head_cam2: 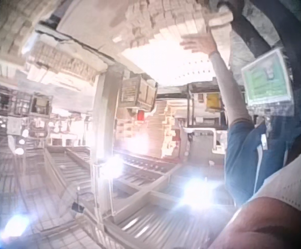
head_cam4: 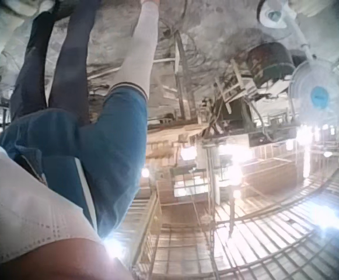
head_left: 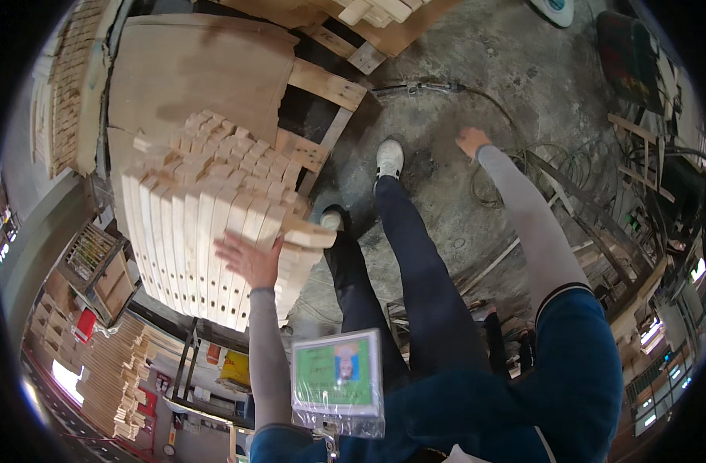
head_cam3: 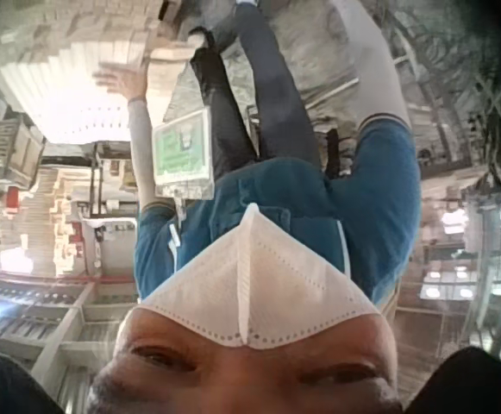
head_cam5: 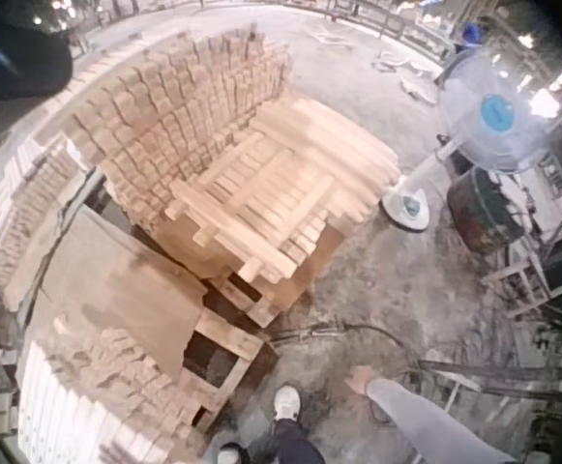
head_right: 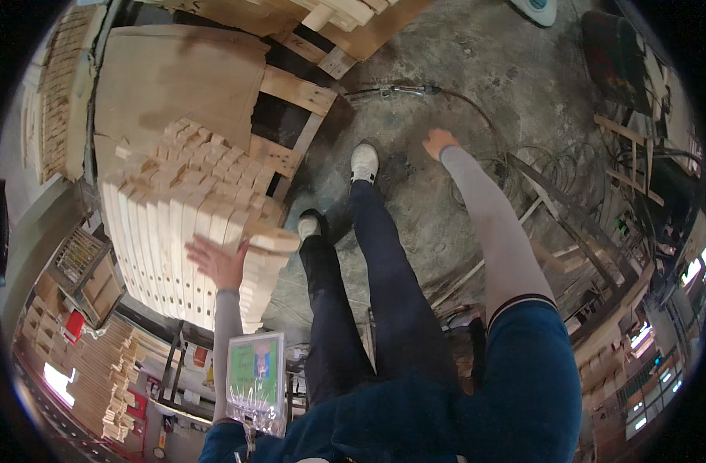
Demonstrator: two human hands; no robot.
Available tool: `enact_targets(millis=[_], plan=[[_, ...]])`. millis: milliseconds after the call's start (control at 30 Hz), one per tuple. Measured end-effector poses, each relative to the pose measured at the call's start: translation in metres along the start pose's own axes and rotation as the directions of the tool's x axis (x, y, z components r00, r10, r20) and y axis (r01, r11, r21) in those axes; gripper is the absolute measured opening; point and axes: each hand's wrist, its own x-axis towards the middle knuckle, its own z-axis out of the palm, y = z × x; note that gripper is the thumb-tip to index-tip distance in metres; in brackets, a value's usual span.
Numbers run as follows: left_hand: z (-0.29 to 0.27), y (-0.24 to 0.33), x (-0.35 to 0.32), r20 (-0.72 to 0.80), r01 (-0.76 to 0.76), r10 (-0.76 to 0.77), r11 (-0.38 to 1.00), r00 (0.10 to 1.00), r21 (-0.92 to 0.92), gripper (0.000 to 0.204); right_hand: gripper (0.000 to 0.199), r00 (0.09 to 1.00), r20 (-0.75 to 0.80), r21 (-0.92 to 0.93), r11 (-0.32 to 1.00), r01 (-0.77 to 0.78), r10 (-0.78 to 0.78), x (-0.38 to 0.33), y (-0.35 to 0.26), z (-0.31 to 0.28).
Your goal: The person applies a milky liquid to the surfaces and holes of stacked wooden slats using a brush and container. After finishing the application, the person stacks the treated slats and uses a pneumatic nail gun to fasten them together.
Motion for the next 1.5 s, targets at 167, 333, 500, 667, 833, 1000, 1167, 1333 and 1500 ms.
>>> enact_targets(millis=[167, 333, 500, 667, 833, 1000, 1167, 1333, 1500], plan=[[0.005, 0.002, 0.009, -0.020, -0.105, 0.105, 0.994, 0.994, -0.032, 0.123, 0.043, 0.989, 0.032, -0.063, 0.988, -0.140, 0.143, 0.136, 0.017, -0.009], [0.001, 0.002, 0.000, -0.009, -0.070, 0.070, 0.996, 0.998, -0.052, 0.125, 0.037, 0.996, 0.011, -0.021, 0.996, -0.088, 0.089, 0.217, -0.013, 0.018], [0.015, 0.007, 0.016, 0.041, -0.093, 0.099, 0.989, 0.994, -0.115, 0.128, 0.031, 0.968, 0.028, -0.112, 0.963, -0.245, 0.250, 0.265, 0.025, 0.035], [0.007, 0.006, 0.009, 0.072, -0.063, 0.068, 0.995, 0.995, -0.072, 0.128, 0.023, 0.989, 0.136, -0.146, 0.989, -0.033, 0.053, 0.213, 0.011, 0.075], [-0.012, 0.008, 0.004, 0.082, -0.135, 0.139, 0.989, 0.987, -0.055, 0.125, 0.016, 0.986, -0.159, 0.066, 0.997, -0.046, 0.056, 0.083, 0.039, 0.074], [-0.034, 0.097, -0.080, 0.199, -0.172, 0.352, 0.784, 0.915, -0.597, 0.095, 0.012, 0.930, -0.345, 0.159, 0.968, 0.195, -0.130, -0.067, 0.014, 0.030], [-0.046, 0.173, -0.145, 0.404, 0.494, 0.399, -0.152, 0.823, -0.856, 0.058, 0.012, 0.847, -0.496, 0.247, 0.905, 0.347, -0.189, -0.233, -0.100, 0.034], [-0.074, 0.100, -0.156, 0.536, 0.652, 0.372, -0.465, 0.758, -0.599, 0.035, 0.040, 0.666, -0.678, 0.267, 0.742, 0.615, -0.309, -0.392, -0.209, 0.115], [-0.093, -0.049, -0.182, 0.193, 0.339, 0.609, -0.133, 0.769, -0.931, 0.041, 0.056, 0.500, -0.831, 0.164, 0.753, 0.637, -0.241, -0.508, -0.257, 0.111]])
